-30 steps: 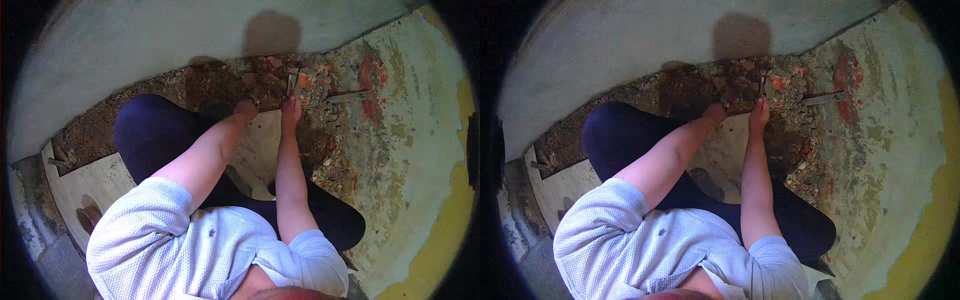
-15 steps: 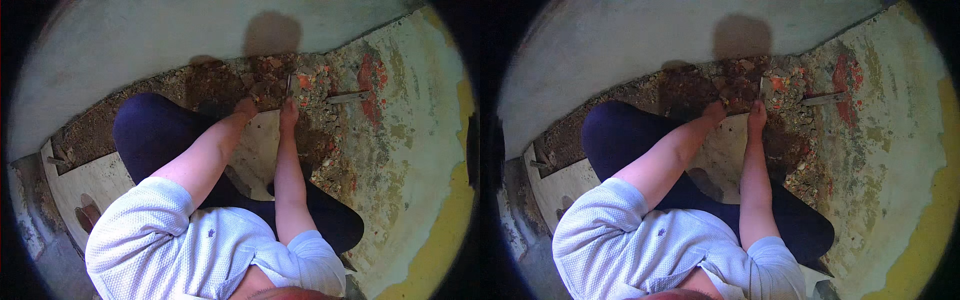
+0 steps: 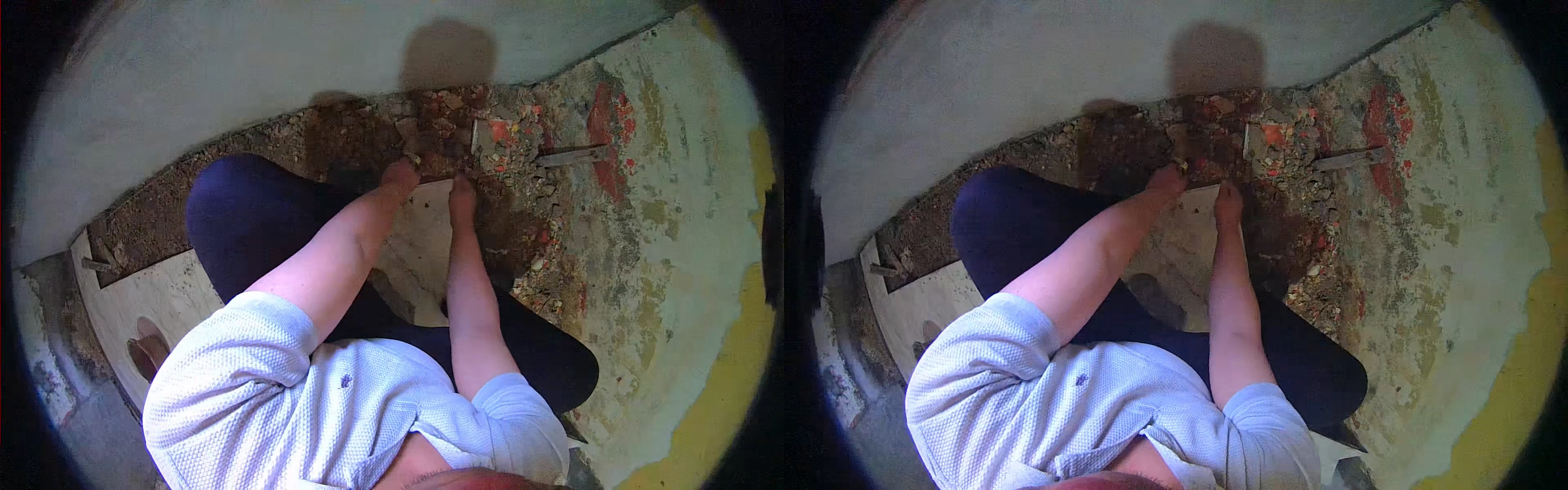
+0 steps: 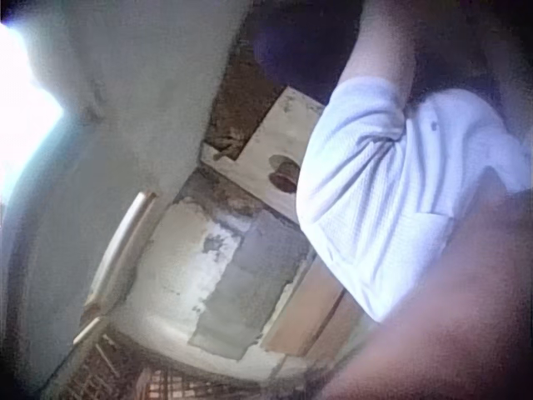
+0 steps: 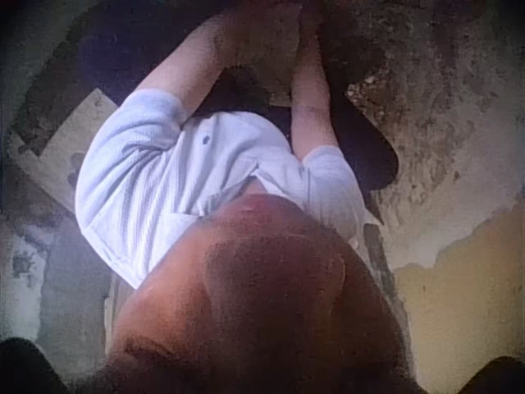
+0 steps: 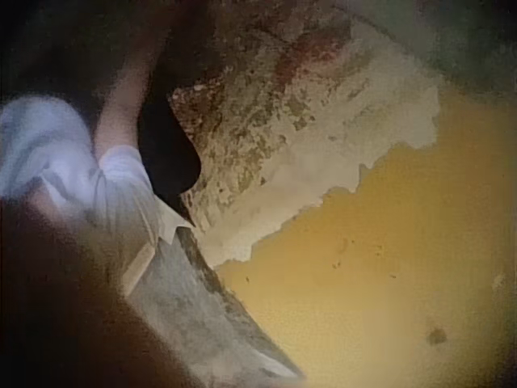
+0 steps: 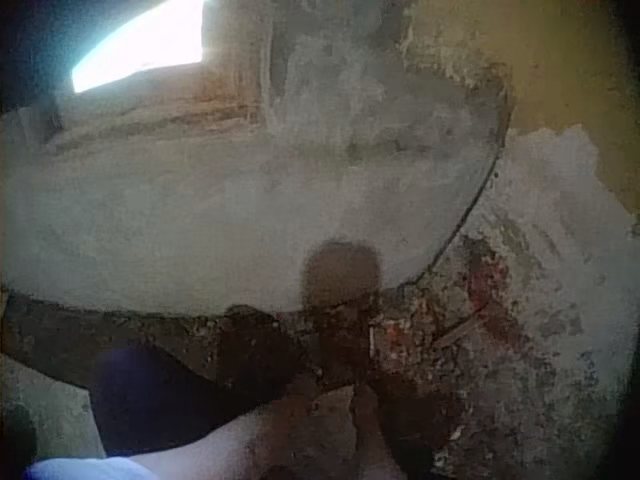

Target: Scraping and repairing the base of a wall using a hammer and a screwdriver/scraper tool.

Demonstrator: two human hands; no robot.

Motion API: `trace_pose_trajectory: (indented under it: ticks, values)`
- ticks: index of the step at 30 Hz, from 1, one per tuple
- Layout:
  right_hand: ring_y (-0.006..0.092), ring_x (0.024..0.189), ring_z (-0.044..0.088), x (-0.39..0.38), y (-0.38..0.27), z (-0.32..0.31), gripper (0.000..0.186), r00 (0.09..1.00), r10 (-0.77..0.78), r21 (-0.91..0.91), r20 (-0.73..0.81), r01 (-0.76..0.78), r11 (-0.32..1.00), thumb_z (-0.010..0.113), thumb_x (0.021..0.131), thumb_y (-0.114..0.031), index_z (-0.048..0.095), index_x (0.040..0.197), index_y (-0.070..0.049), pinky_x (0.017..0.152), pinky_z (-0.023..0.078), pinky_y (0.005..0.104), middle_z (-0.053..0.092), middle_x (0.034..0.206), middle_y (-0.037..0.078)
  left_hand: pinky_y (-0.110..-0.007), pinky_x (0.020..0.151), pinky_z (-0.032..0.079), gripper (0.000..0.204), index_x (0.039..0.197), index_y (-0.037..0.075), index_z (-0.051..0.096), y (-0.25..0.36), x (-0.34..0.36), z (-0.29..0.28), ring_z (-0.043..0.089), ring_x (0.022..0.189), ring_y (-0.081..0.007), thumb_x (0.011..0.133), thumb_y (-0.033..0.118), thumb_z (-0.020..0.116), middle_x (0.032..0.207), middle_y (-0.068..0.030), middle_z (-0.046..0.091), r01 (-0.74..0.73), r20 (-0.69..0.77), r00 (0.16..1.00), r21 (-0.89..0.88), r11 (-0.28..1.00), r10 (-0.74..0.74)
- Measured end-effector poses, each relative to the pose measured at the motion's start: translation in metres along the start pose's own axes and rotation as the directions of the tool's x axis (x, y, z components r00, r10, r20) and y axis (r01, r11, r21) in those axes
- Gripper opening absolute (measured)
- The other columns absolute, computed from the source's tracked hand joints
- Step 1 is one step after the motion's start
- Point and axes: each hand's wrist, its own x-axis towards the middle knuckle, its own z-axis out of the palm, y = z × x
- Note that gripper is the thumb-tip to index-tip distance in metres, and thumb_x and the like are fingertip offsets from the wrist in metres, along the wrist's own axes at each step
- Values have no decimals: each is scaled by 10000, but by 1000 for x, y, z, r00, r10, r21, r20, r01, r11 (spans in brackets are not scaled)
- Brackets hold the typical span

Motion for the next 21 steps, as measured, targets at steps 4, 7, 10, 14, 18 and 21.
trace_pose_trajectory:
  ticks: [4,7,10,14,18,21]
  values:
    - [347,1137,570,19,-49,-26,457,993,-103,408,-59,118,905,454,1013,-347,569,1261,20,969,433,417,609,1213,216,-461,804,516,406,1088,8,627,-10,4,-2,661,912,-327,930,374,547,958,-176,673,66,122,991,-160,985,-47]
    - [298,1082,580,-1,-70,-14,457,982,-169,517,-81,186,835,444,1017,-346,562,1262,21,933,437,387,612,1179,187,-473,769,514,355,1061,3,621,-38,7,-4,663,829,-315,928,326,560,875,-162,670,-42,-59,997,18,999,43]
    - [288,1013,589,-11,-14,13,454,960,-212,242,-185,254,936,448,1016,-353,565,1259,11,875,454,380,616,1108,171,-486,890,529,450,1240,12,570,-24,3,-9,615,1065,-380,921,328,594,1226,-210,602,53,180,982,6,999,-53]
    - [250,956,607,2,82,24,438,994,104,148,22,-106,983,472,1006,-342,569,1266,-3,816,476,365,629,1036,136,-474,779,514,399,1099,-13,620,22,-12,-7,660,913,-346,911,336,578,947,-208,667,-198,79,978,40,979,194]
    - [166,845,582,-6,5,25,401,1000,18,54,2,-19,998,505,999,-336,603,1215,-13,751,464,318,618,949,67,-475,820,519,457,1169,-19,588,-22,-9,-25,656,942,-360,894,346,595,1006,-203,672,34,139,990,14,999,-35]
    - [105,749,510,19,-27,-11,372,996,-23,368,-81,52,928,523,996,-342,627,1117,-5,677,421,280,569,866,7,-463,836,519,451,1155,-20,596,-13,-12,-21,656,940,-364,886,342,603,1013,-193,677,15,92,996,56,998,-20]
